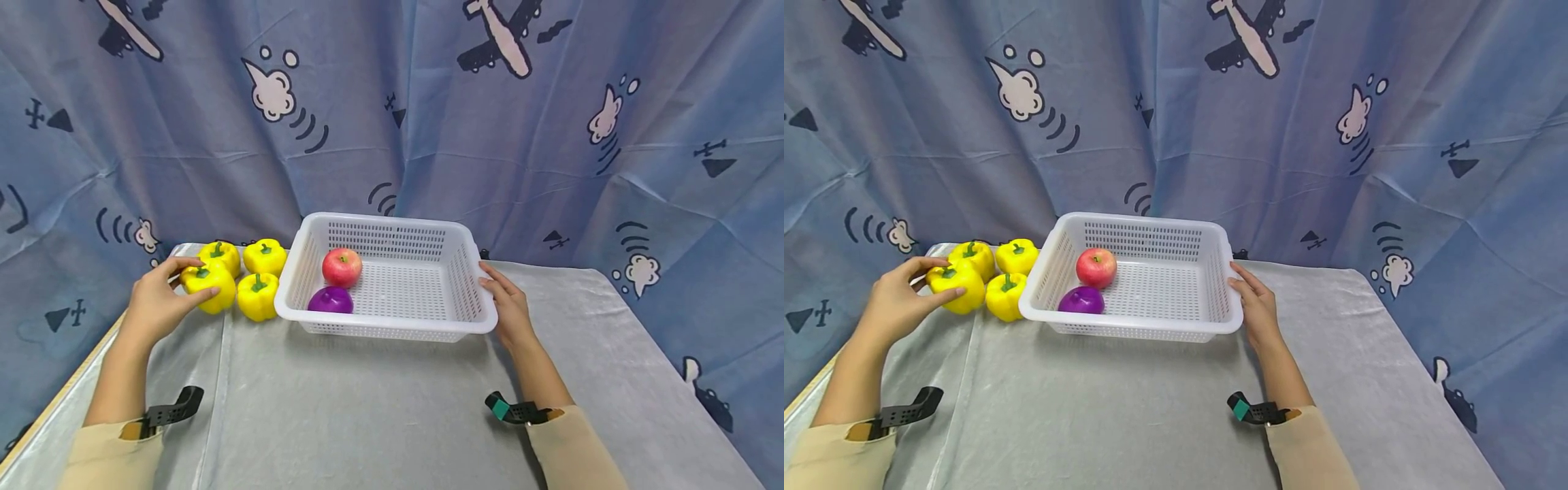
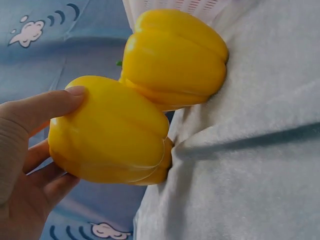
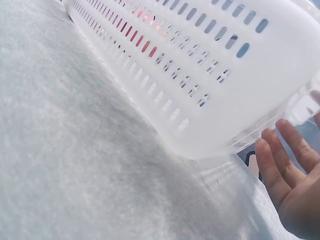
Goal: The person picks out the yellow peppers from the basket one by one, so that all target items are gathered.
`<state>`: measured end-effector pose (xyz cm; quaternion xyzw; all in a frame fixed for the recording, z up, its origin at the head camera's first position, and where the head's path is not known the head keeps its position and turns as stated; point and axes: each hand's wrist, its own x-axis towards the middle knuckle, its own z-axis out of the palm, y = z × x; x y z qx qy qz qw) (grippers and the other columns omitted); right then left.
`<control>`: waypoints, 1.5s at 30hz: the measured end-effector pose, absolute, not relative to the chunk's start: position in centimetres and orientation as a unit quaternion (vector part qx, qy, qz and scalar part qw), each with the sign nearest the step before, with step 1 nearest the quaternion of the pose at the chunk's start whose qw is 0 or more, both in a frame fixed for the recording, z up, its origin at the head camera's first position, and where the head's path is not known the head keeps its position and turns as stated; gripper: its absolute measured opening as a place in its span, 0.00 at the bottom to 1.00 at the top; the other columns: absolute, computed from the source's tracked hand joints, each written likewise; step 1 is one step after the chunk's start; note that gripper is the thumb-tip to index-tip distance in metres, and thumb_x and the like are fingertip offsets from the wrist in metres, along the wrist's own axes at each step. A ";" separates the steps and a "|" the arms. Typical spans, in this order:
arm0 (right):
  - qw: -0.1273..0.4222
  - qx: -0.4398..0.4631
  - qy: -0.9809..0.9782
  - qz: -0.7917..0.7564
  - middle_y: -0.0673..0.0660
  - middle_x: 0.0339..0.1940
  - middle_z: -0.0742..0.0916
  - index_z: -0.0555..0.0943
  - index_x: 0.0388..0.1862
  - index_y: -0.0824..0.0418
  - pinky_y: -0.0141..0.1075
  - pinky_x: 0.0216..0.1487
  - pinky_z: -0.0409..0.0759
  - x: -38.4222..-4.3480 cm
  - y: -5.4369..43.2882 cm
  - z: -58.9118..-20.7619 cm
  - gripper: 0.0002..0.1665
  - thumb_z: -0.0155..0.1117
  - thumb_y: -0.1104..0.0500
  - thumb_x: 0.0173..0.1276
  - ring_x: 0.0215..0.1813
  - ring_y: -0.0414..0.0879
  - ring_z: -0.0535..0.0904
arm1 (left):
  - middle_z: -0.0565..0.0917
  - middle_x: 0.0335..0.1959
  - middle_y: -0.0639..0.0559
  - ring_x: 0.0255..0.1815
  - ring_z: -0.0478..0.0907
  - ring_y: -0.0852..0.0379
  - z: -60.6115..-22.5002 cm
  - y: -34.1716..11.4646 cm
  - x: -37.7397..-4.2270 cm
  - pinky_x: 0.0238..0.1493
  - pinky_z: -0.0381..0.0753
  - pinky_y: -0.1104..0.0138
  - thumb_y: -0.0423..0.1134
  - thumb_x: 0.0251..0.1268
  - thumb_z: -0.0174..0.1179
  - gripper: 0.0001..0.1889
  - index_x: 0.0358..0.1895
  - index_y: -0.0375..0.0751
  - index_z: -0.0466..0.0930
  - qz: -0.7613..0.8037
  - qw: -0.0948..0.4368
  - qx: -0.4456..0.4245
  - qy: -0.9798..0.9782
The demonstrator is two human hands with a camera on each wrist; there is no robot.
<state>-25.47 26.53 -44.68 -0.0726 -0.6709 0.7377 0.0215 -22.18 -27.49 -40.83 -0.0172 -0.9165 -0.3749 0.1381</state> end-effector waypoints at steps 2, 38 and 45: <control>0.021 -0.072 -0.670 0.739 0.54 0.77 0.70 0.65 0.79 0.52 0.23 0.51 0.82 -25.5 26.5 -44.7 0.31 0.52 0.55 0.79 0.59 0.34 0.76 | 0.76 0.64 0.28 0.67 0.71 0.28 -41.0 -27.5 -22.2 0.66 0.73 0.39 0.44 0.62 0.72 0.30 0.62 0.30 0.73 -0.377 0.137 -0.022 -0.916; 0.025 -0.068 -0.672 0.737 0.50 0.72 0.74 0.66 0.79 0.53 0.24 0.50 0.82 -25.5 26.4 -44.8 0.31 0.53 0.55 0.79 0.57 0.33 0.78 | 0.76 0.63 0.28 0.60 0.72 0.26 -42.2 -28.4 -22.3 0.59 0.73 0.36 0.42 0.61 0.71 0.29 0.61 0.31 0.73 -0.329 0.112 -0.051 -0.936; 0.027 -0.071 -0.673 0.735 0.49 0.71 0.74 0.66 0.79 0.52 0.24 0.50 0.82 -25.5 26.4 -44.7 0.31 0.53 0.56 0.79 0.57 0.34 0.77 | 0.75 0.66 0.29 0.62 0.71 0.28 -42.0 -28.6 -22.3 0.58 0.72 0.36 0.46 0.61 0.72 0.35 0.67 0.32 0.71 -0.327 0.107 -0.057 -0.937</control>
